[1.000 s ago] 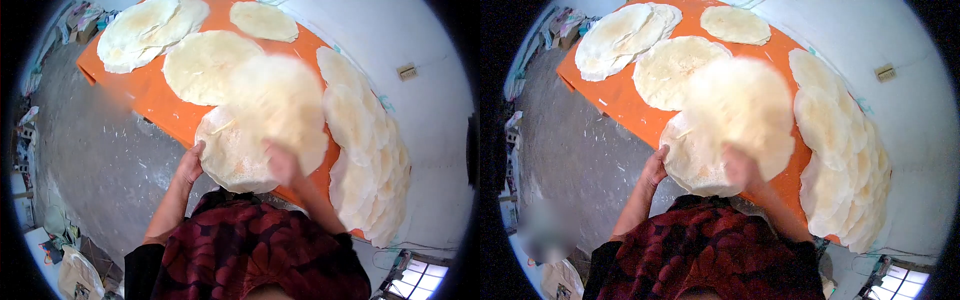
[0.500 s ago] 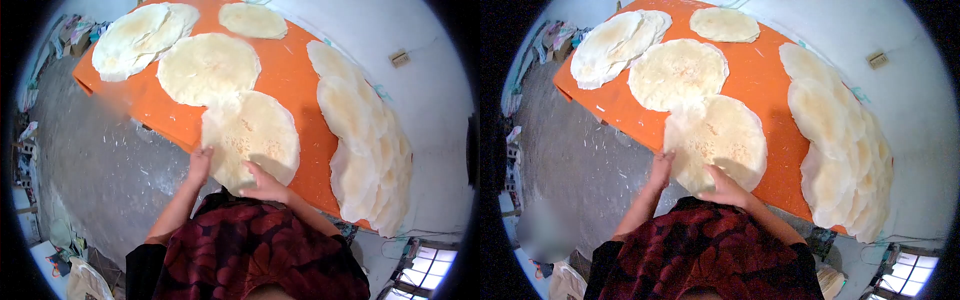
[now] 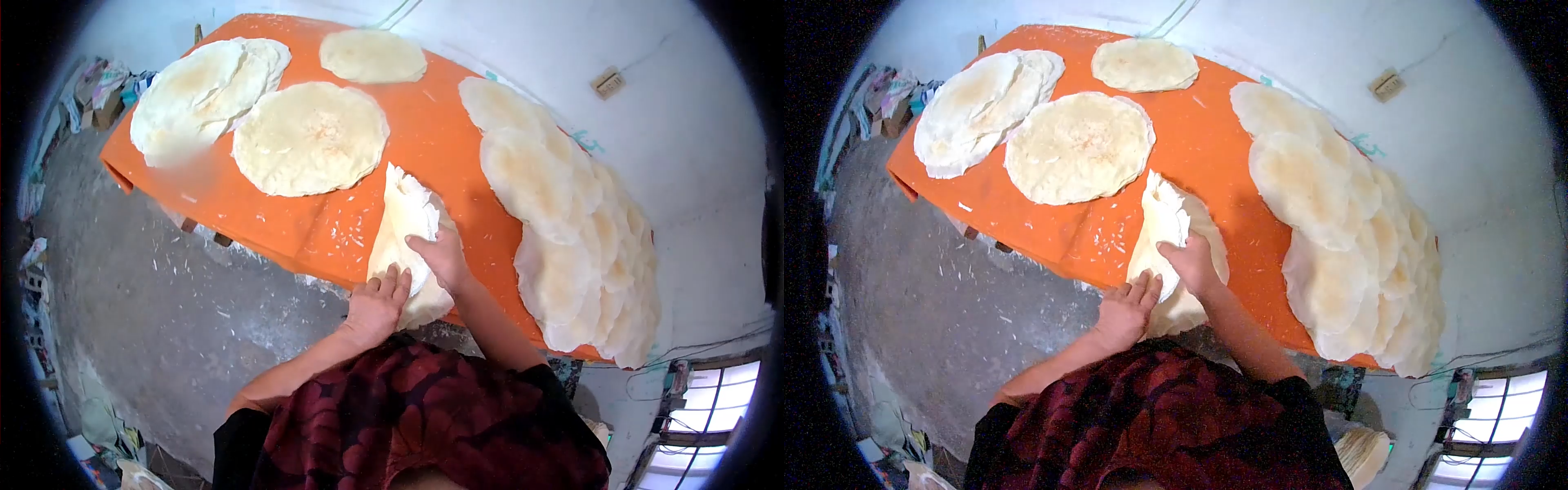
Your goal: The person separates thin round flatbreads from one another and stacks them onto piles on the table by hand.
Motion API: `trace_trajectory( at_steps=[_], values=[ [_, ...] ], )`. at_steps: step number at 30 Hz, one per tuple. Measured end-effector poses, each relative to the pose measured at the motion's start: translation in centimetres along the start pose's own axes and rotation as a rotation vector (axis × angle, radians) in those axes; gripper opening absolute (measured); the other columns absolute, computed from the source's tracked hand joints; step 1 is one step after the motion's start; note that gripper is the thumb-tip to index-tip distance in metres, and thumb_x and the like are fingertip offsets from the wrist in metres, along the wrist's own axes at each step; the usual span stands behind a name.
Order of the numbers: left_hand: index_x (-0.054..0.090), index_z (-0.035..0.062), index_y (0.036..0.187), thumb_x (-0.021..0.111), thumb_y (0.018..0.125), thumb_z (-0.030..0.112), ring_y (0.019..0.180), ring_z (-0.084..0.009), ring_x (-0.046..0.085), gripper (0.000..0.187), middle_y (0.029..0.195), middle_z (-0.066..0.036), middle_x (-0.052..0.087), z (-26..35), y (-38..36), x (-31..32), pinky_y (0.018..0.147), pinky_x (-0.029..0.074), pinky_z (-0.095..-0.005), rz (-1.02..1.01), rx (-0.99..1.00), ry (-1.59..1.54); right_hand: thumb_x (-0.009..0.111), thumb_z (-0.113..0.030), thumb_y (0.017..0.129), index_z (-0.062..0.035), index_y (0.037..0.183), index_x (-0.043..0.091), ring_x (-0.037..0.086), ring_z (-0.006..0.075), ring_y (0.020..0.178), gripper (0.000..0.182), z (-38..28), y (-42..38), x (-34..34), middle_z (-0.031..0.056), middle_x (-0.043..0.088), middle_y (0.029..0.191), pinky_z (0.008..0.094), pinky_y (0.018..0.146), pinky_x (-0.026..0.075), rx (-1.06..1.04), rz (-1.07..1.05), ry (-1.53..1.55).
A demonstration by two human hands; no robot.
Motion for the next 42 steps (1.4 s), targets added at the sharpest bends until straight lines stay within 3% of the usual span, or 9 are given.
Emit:
trace_trajectory(
  at_steps=[7,8,9,10,15,22,26,35,42],
  values=[
    [0.039,0.0006,0.122,0.060,0.074,0.023,0.093,-0.0308,0.054,0.057,0.114,-0.022,0.048,0.1,0.9,-2.6,0.078,0.043,-0.0377,0.334,-0.064,-0.551,0.057,-0.004,0.071,0.0036,0.094,0.057,0.057,0.0158,0.074,0.024,-4.7,3.8,-4.8,0.0086,0.060,0.080,0.0274,0.065,0.046,0.130,0.004,-0.008],
    [0.038,0.0001,0.122,0.061,0.075,0.023,0.094,-0.0304,0.053,0.057,0.113,-0.022,0.048,-0.3,0.5,-2.3,0.079,0.042,-0.0374,0.384,-0.095,-0.614,0.058,-0.004,0.072,0.0042,0.107,0.050,0.057,0.0177,0.081,0.037,-6.8,4.4,-6.6,0.0106,0.059,0.093,0.0306,0.070,0.047,0.042,-0.022,-0.179],
    [0.039,0.0002,0.122,0.061,0.075,0.021,0.093,-0.0287,0.054,0.056,0.113,-0.021,0.049,-0.5,0.5,-1.8,0.079,0.042,-0.0364,0.375,-0.144,-0.690,0.060,-0.009,0.071,0.0048,0.103,0.052,0.058,0.0183,0.078,0.037,-11.0,3.4,-8.4,0.0106,0.059,0.092,0.0302,0.069,0.047,-0.384,-0.286,-0.637],
    [0.039,0.0003,0.121,0.061,0.075,0.019,0.092,-0.0270,0.054,0.054,0.112,-0.020,0.049,-0.7,0.4,-1.4,0.078,0.042,-0.0353,0.362,-0.197,-0.766,0.064,-0.013,0.068,0.0066,0.092,0.055,0.058,0.0191,0.071,0.033,-12.5,3.2,-9.9,0.0089,0.060,0.081,0.0306,0.064,0.047,-0.180,0.063,-0.028],
    [0.043,-0.0008,0.116,0.059,0.077,0.015,0.087,-0.0203,0.054,0.045,0.110,-0.014,0.051,0.3,1.6,1.1,0.071,0.044,-0.0301,0.264,-0.316,-0.884,0.059,-0.011,0.072,0.0035,0.105,0.051,0.058,0.0224,0.083,0.037,-18.9,-3.6,-21.7,0.0119,0.058,0.096,0.0329,0.072,0.047,-0.333,0.280,0.157],
    [0.046,-0.0009,0.113,0.058,0.078,0.012,0.086,-0.0198,0.054,0.038,0.110,-0.014,0.050,2.4,3.2,4.9,0.067,0.045,-0.0276,0.166,-0.328,-0.844,0.055,-0.012,0.079,-0.0021,0.111,0.046,0.051,0.0241,0.096,0.034,3.6,-10.9,-33.1,0.0103,0.051,0.106,0.0382,0.082,0.045,-0.178,0.823,0.892],
    [0.049,-0.0013,0.108,0.057,0.079,0.012,0.085,-0.0193,0.055,0.033,0.111,-0.014,0.050,2.7,3.0,7.1,0.066,0.046,-0.0257,0.090,-0.356,-0.828,0.052,-0.017,0.082,-0.0076,0.110,0.043,0.056,0.0241,0.077,0.031,16.8,-14.2,-28.5,0.0088,0.054,0.098,0.0368,0.059,0.051,0.246,0.881,1.022],
    [0.056,-0.0004,0.098,0.057,0.080,0.015,0.077,-0.0198,0.058,0.023,0.105,-0.016,0.053,2.8,4.1,7.3,0.065,0.048,-0.0269,-0.022,-0.384,-0.796,0.053,-0.019,0.081,-0.0076,0.107,0.046,0.053,0.0239,0.078,0.028,16.7,-15.6,-25.7,0.0097,0.053,0.096,0.0352,0.057,0.049,0.352,0.888,0.998],
    [0.055,0.0012,0.099,0.055,0.081,0.017,0.076,-0.0166,0.057,0.024,0.099,-0.012,0.056,-11.0,2.7,5.0,0.067,0.045,-0.0248,0.290,-0.525,-0.810,0.051,-0.027,0.083,-0.0045,0.108,0.048,0.054,0.0264,0.093,0.034,15.8,-16.8,-22.1,0.0129,0.053,0.104,0.0337,0.063,0.050,0.329,0.737,1.195]
  ],
)
Point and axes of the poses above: each hand's wrist, its own y-axis towards the middle knuckle, its own x-axis out of the palm, z = x × y, the point moved 4 cm from there along y, towards the middle knuckle
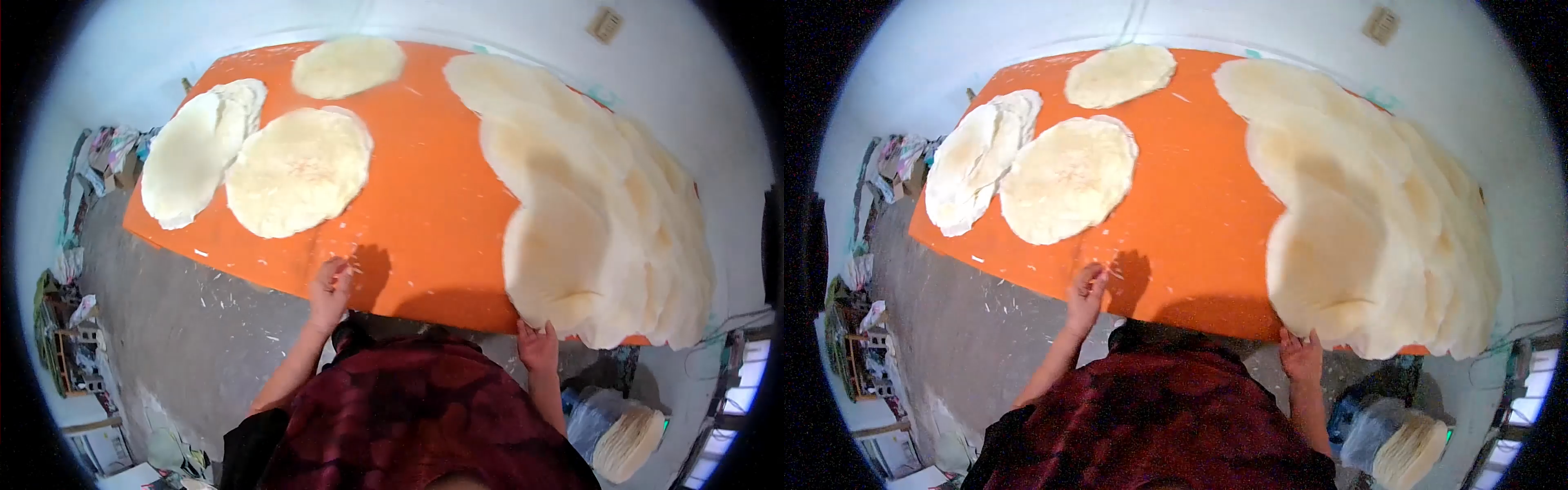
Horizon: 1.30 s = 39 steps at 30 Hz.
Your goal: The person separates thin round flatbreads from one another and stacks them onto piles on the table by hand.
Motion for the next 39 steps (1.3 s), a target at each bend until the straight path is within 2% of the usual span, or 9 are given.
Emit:
trace_trajectory(
  at_steps=[5,10,19,22,25,28,31,34,39],
  values=[
    [0.044,-0.0023,0.108,0.053,0.082,0.013,0.076,-0.0121,0.051,0.031,0.091,-0.008,0.054,-5.4,5.9,-13.4,0.066,0.044,-0.0255,0.397,-0.299,-0.324,0.050,-0.031,0.084,-0.0051,0.104,0.049,0.057,0.0227,0.088,0.033,7.3,-2.2,6.2,0.0119,0.058,0.097,0.0305,0.064,0.049,0.288,-0.093,-0.606],
    [0.036,-0.0031,0.107,0.052,0.081,0.013,0.063,-0.0148,0.052,0.034,0.085,-0.009,0.051,-9.9,12.2,-18.6,0.054,0.046,-0.0283,0.473,-0.545,-0.608,0.050,-0.028,0.084,-0.0059,0.103,0.049,0.058,0.0203,0.083,0.030,19.5,-0.6,24.4,0.0102,0.059,0.092,0.0303,0.065,0.047,0.123,-0.250,-0.981],
    [0.046,0.0057,0.094,0.055,0.081,0.029,0.052,-0.0174,0.049,0.029,0.070,-0.008,0.051,-11.2,17.0,-19.0,0.044,0.041,-0.0276,0.065,-0.918,-0.963,0.054,-0.025,0.082,0.0006,0.099,0.050,0.056,0.0191,0.071,0.031,32.5,9.9,32.0,0.0125,0.056,0.086,0.0310,0.058,0.049,0.156,-0.018,-0.884],
    [0.047,0.0097,0.111,0.053,0.081,0.035,0.076,-0.0193,0.051,0.040,0.096,-0.010,0.053,-14.8,17.9,-18.2,0.061,0.044,-0.0308,-0.296,-0.879,-0.987,0.056,-0.020,0.080,0.0000,0.095,0.052,0.054,0.0172,0.067,0.025,32.7,11.1,31.9,0.0114,0.055,0.082,0.0318,0.053,0.048,0.164,-0.064,-0.906],
    [0.041,0.0103,0.120,0.051,0.083,0.037,0.100,-0.0230,0.049,0.047,0.115,-0.011,0.048,-10.3,18.0,-18.3,0.081,0.042,-0.0370,-0.056,-0.800,-1.159,0.056,-0.015,0.078,-0.0011,0.090,0.053,0.054,0.0173,0.063,0.018,32.3,10.2,33.2,0.0097,0.057,0.072,0.0310,0.050,0.046,-0.025,-0.174,-0.905],
    [0.036,0.0070,0.125,0.047,0.085,0.038,0.115,-0.0227,0.039,0.052,0.125,-0.008,0.041,-8.9,18.0,-18.9,0.093,0.033,-0.0373,-0.129,-0.734,-1.489,0.058,-0.016,0.075,-0.0028,0.082,0.056,0.049,0.0160,0.049,0.015,31.8,5.7,33.3,0.0057,0.054,0.060,0.0293,0.043,0.039,-0.078,-0.126,-0.804],
    [0.034,0.0060,0.125,0.046,0.085,0.040,0.114,-0.0231,0.039,0.054,0.125,-0.008,0.042,-9.2,17.0,-17.6,0.095,0.033,-0.0383,-0.202,-0.699,-1.397,0.058,-0.020,0.075,-0.0010,0.081,0.056,0.052,0.0173,0.055,0.020,28.6,4.4,28.1,0.0069,0.057,0.066,0.0316,0.049,0.041,0.193,-0.175,-1.343],
    [0.033,0.0057,0.126,0.044,0.086,0.039,0.114,-0.0234,0.040,0.053,0.126,-0.008,0.041,-6.4,16.3,-16.6,0.095,0.033,-0.0391,-0.227,-0.687,-1.293,0.058,-0.026,0.076,-0.0001,0.078,0.056,0.054,0.0200,0.058,0.026,26.6,0.1,31.9,0.0068,0.058,0.067,0.0321,0.053,0.043,-0.419,-0.231,-2.238],
    [0.028,0.0077,0.128,0.048,0.084,0.039,0.115,-0.0220,0.039,0.057,0.127,-0.008,0.038,-2.9,16.2,-15.2,0.095,0.033,-0.0365,-0.379,-0.539,-1.393,0.066,-0.023,0.072,0.0005,0.112,0.045,0.051,0.0208,0.096,0.051,33.4,-1.1,39.6,0.0126,0.052,0.104,0.0299,0.081,0.041,-0.537,-0.896,-1.546]
  ],
)
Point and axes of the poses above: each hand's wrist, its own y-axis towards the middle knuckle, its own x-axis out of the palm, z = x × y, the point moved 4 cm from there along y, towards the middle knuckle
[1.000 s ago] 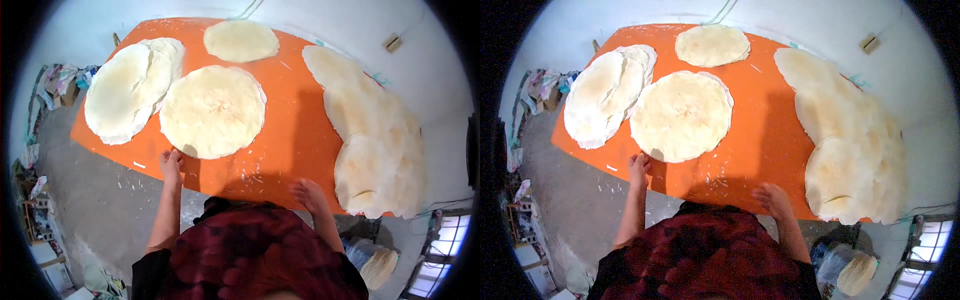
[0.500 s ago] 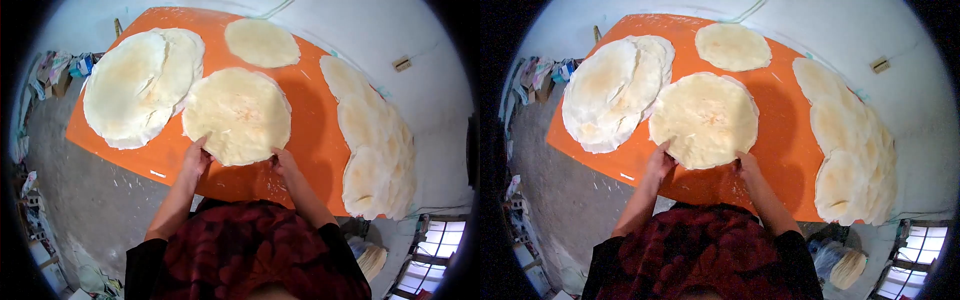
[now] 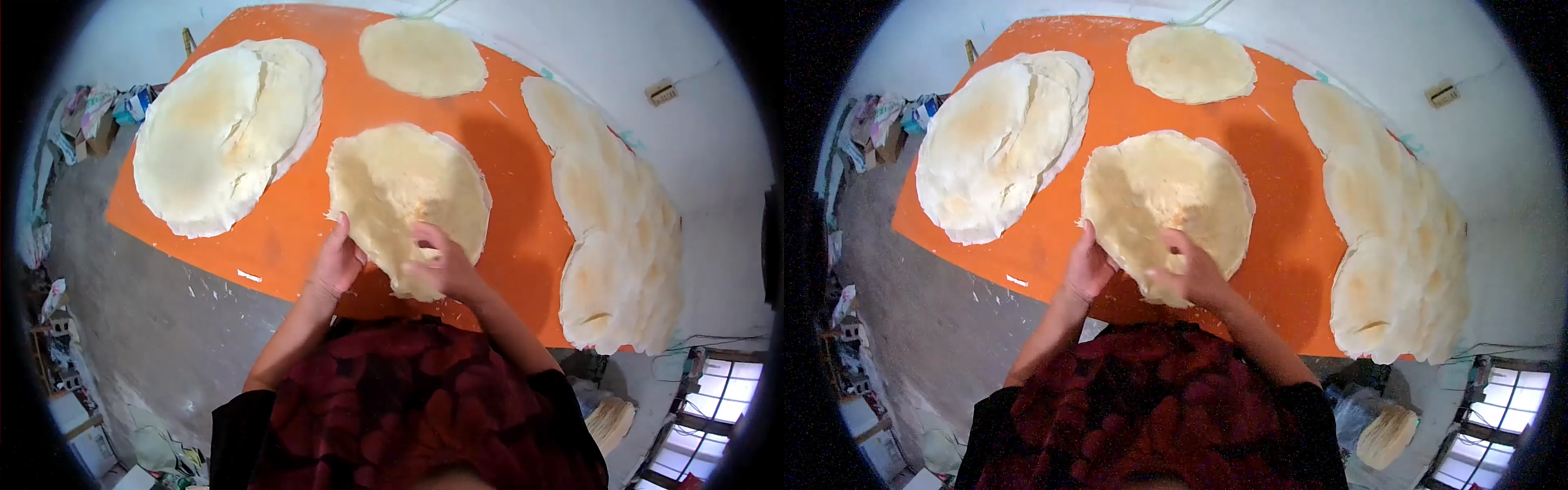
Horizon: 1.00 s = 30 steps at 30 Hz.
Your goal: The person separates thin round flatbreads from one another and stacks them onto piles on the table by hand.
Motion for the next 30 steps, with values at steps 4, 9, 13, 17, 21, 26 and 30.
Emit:
trace_trajectory(
  at_steps=[4,9,13,17,21,26,30],
  values=[
    [0.031,0.0097,0.125,0.058,0.079,0.015,0.109,-0.0206,0.043,0.053,0.117,-0.007,0.043,-0.4,-0.6,1.0,0.087,0.041,-0.0357,-0.038,0.048,0.174,0.067,-0.024,0.072,0.0032,0.118,0.039,0.048,0.0209,0.102,0.060,-1.2,1.9,2.1,0.0143,0.048,0.113,0.0305,0.087,0.039,0.027,-0.127,-0.065],
    [0.031,0.0095,0.123,0.057,0.079,0.009,0.107,-0.0192,0.045,0.051,0.116,-0.007,0.044,-1.1,-1.2,0.2,0.080,0.045,-0.0340,0.051,0.079,0.276,0.062,-0.015,0.077,-0.0007,0.117,0.042,0.047,0.0148,0.100,0.047,1.5,1.9,2.0,0.0061,0.050,0.108,0.0286,0.085,0.039,0.144,-0.292,0.292],
    [0.033,0.0082,0.120,0.059,0.078,0.007,0.099,-0.0180,0.049,0.050,0.110,-0.008,0.047,-1.2,-1.2,-0.4,0.082,0.043,-0.0317,0.129,0.098,0.260,0.058,-0.019,0.081,-0.0013,0.111,0.049,0.051,0.0089,0.086,0.036,2.6,1.9,2.1,0.0019,0.054,0.095,0.0231,0.074,0.043,0.265,-0.346,0.327],
    [0.035,0.0065,0.119,0.061,0.076,0.007,0.099,-0.0156,0.048,0.050,0.109,-0.006,0.049,-2.0,-1.3,-0.9,0.087,0.038,-0.0297,0.155,0.120,0.401,0.052,-0.018,0.085,-0.0038,0.103,0.055,0.050,0.0030,0.071,0.023,3.2,1.4,2.7,-0.0031,0.056,0.082,0.0178,0.061,0.041,0.375,-0.317,0.417],
    [0.036,0.0056,0.119,0.062,0.076,0.008,0.102,-0.0166,0.047,0.050,0.112,-0.007,0.048,-2.0,-2.0,-1.0,0.089,0.037,-0.0308,0.156,0.068,0.464,0.050,-0.013,0.084,-0.0027,0.101,0.054,0.049,0.0039,0.070,0.020,3.6,1.5,3.4,-0.0024,0.055,0.080,0.0185,0.061,0.041,0.231,-0.217,0.270],
    [0.038,0.0042,0.117,0.061,0.075,0.004,0.098,-0.0146,0.049,0.048,0.107,-0.008,0.050,-2.2,-2.1,0.3,0.084,0.039,-0.0266,0.164,0.173,0.527,0.050,-0.008,0.082,-0.0016,0.100,0.054,0.050,0.0057,0.071,0.019,4.3,1.4,3.8,-0.0019,0.054,0.078,0.0205,0.062,0.042,0.184,-0.007,0.208],
    [0.039,0.0025,0.114,0.048,0.080,-0.001,0.093,-0.0147,0.050,0.035,0.106,-0.008,0.051,-4.3,-1.5,-2.3,0.081,0.042,-0.0274,0.217,0.205,0.601,0.050,-0.009,0.083,-0.0011,0.096,0.056,0.049,0.0067,0.069,0.016,5.3,1.1,5.3,-0.0019,0.054,0.075,0.0225,0.062,0.042,-0.152,0.199,-0.195]
  ],
)
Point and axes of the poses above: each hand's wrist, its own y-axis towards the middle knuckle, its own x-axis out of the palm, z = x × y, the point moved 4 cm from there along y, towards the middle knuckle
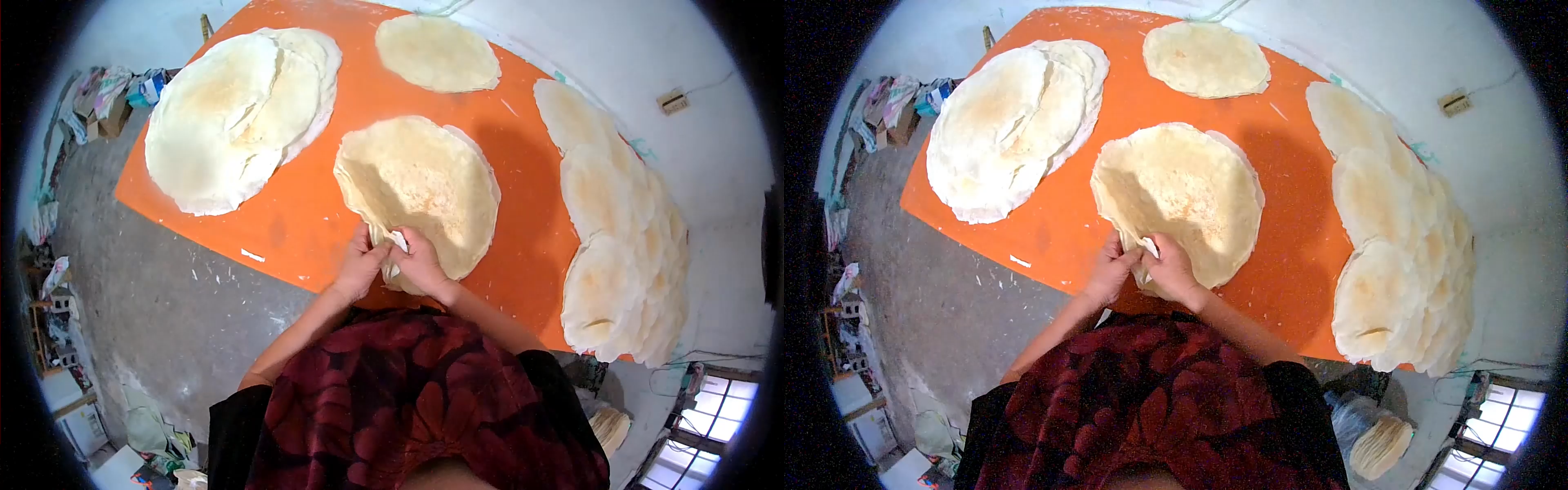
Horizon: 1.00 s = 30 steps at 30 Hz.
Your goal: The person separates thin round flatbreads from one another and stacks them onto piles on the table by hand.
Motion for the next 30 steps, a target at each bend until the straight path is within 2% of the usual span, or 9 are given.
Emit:
trace_trajectory(
  at_steps=[3,4,7,13,18,21,25,27,30],
  values=[
    [0.041,0.0011,0.111,0.044,0.082,0.001,0.091,-0.0156,0.052,0.029,0.104,-0.009,0.052,0.0,-0.4,-0.8,0.078,0.043,-0.0284,0.211,-0.139,-0.072,0.051,-0.012,0.084,-0.0008,0.100,0.054,0.052,0.0095,0.069,0.020,2.1,0.0,0.4,0.0013,0.057,0.082,0.0230,0.063,0.043,0.416,-0.220,0.221],
    [0.044,-0.0017,0.108,0.042,0.083,0.004,0.087,-0.0174,0.054,0.026,0.102,-0.012,0.054,0.5,-0.6,-0.8,0.076,0.045,-0.0290,0.265,-0.122,-0.080,0.051,-0.013,0.084,0.0004,0.104,0.051,0.055,0.0133,0.070,0.024,3.0,0.3,0.5,0.0045,0.058,0.088,0.0248,0.065,0.044,0.365,-0.231,0.253],
    [0.043,-0.0039,0.112,0.044,0.083,0.005,0.090,-0.0208,0.054,0.030,0.104,-0.013,0.054,0.2,-0.2,-3.4,0.079,0.044,-0.0313,0.262,-0.188,-0.096,0.052,-0.012,0.083,0.0015,0.105,0.051,0.057,0.0155,0.075,0.026,-0.5,2.0,-2.8,0.0064,0.058,0.090,0.0272,0.066,0.045,0.745,-0.131,0.771],
    [0.045,-0.0069,0.107,0.047,0.082,0.007,0.088,-0.0245,0.055,0.029,0.101,-0.016,0.055,0.4,0.4,-10.5,0.080,0.045,-0.0338,0.414,-0.181,-0.090,0.056,-0.012,0.079,-0.0002,0.105,0.052,0.057,0.0186,0.083,0.029,3.1,7.8,-14.0,0.0075,0.058,0.095,0.0338,0.073,0.048,0.617,-0.074,0.815],
    [0.053,-0.0044,0.086,0.049,0.081,0.007,0.068,-0.0188,0.057,0.013,0.080,-0.011,0.058,0.9,1.1,-12.2,0.061,0.047,-0.0308,0.482,-0.154,-0.025,0.053,-0.017,0.082,-0.0012,0.100,0.054,0.058,0.0178,0.075,0.024,9.0,12.6,-26.4,0.0079,0.059,0.090,0.0335,0.066,0.049,0.612,0.048,0.359],
    [0.055,-0.0040,0.084,0.050,0.080,0.007,0.061,-0.0181,0.057,0.013,0.075,-0.010,0.059,1.1,1.0,-12.9,0.056,0.047,-0.0288,0.525,-0.155,-0.019,0.054,-0.021,0.079,-0.0014,0.095,0.053,0.050,0.0164,0.064,0.026,3.4,12.8,-30.8,0.0063,0.053,0.080,0.0335,0.058,0.045,0.637,0.253,0.302],
    [0.055,-0.0051,0.087,0.051,0.080,0.008,0.062,-0.0185,0.058,0.015,0.077,-0.011,0.060,1.1,0.9,-12.9,0.057,0.048,-0.0288,0.479,-0.115,-0.172,0.051,-0.016,0.080,0.0037,0.107,0.047,0.054,0.0181,0.071,0.033,6.9,16.0,-43.5,0.0111,0.056,0.090,0.0313,0.060,0.044,0.571,0.345,-0.302],
    [0.054,-0.0064,0.092,0.051,0.081,0.009,0.068,-0.0193,0.059,0.020,0.083,-0.013,0.060,0.8,1.1,-13.3,0.061,0.049,-0.0300,0.445,-0.154,-0.143,0.050,-0.015,0.080,0.0050,0.102,0.050,0.053,0.0162,0.068,0.029,1.1,16.4,-43.2,0.0103,0.057,0.084,0.0293,0.062,0.044,0.409,0.506,-0.162],
    [0.050,-0.0066,0.103,0.052,0.081,0.011,0.082,-0.0208,0.059,0.028,0.095,-0.013,0.058,2.9,-0.4,-11.3,0.070,0.050,-0.0316,0.280,-0.251,-0.322,0.050,-0.015,0.080,0.0029,0.093,0.056,0.051,0.0129,0.066,0.023,-6.4,18.0,-38.9,0.0069,0.056,0.076,0.0273,0.060,0.042,0.236,0.391,-0.264]
  ],
)
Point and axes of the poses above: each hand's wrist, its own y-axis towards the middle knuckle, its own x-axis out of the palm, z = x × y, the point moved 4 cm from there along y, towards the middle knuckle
